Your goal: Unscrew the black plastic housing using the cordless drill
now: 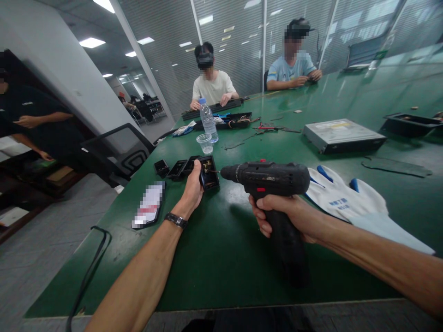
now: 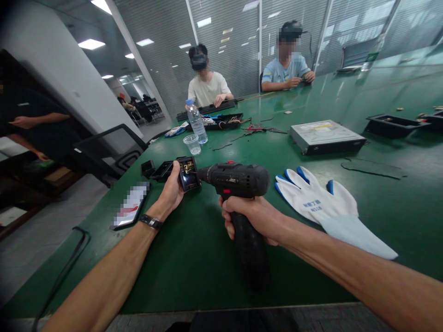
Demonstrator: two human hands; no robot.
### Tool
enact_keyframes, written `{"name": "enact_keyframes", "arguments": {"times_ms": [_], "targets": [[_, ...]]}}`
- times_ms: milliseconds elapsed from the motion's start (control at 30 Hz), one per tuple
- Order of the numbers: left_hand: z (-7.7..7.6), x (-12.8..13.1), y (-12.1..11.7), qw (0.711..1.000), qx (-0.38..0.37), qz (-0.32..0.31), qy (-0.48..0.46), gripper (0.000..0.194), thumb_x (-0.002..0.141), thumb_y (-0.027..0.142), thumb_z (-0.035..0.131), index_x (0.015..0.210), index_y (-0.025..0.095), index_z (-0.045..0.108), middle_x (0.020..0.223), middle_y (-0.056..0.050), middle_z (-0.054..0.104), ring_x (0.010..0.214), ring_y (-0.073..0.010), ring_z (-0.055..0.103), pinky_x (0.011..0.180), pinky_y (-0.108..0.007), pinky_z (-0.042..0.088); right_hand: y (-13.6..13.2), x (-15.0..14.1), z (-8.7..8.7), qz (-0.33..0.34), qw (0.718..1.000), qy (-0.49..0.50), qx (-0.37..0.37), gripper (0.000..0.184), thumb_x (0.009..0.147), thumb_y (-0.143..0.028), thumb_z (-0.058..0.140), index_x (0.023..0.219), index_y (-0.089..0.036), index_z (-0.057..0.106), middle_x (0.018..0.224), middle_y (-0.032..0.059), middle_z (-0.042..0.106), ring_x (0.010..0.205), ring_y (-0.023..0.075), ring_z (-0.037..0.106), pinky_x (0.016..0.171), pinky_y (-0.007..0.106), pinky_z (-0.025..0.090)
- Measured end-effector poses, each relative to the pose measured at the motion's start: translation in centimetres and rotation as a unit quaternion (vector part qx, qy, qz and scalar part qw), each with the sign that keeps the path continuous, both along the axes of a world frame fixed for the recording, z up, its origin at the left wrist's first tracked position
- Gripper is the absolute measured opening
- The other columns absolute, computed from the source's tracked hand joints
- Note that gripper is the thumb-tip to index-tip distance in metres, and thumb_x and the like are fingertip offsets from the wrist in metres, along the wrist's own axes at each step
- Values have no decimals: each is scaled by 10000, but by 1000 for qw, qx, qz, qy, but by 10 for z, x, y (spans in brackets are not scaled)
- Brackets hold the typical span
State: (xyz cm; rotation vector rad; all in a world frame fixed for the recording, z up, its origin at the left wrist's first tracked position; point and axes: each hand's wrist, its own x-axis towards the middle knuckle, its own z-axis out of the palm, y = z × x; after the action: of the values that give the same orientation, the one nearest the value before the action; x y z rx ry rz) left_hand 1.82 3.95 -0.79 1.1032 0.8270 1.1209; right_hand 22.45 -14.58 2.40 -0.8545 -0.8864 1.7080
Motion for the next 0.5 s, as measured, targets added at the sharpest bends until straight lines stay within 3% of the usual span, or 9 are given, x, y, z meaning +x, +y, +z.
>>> {"name": "enact_keyframes", "arguments": {"times_ms": [200,500], "targets": [[2,-1,-2,1000,-16,1,12,641,919,725,568,1103,138,749,1038,-148,794,995,-273,768,859,-367,638,0,-1,1,0,1000,-3,8,122,811,-255,712,880,-174,654,703,-18,584,526,131,569,529,292,496],[3,1,-2,1000,-6,0,-4,623,944,687,564,1191,138,724,1057,-137,794,1017,-257,762,895,-366,631,1,0,-1,4,1000,-2,12,112,825,-256,710,874,-175,650,705,-22,582,529,124,572,532,282,492]]}}
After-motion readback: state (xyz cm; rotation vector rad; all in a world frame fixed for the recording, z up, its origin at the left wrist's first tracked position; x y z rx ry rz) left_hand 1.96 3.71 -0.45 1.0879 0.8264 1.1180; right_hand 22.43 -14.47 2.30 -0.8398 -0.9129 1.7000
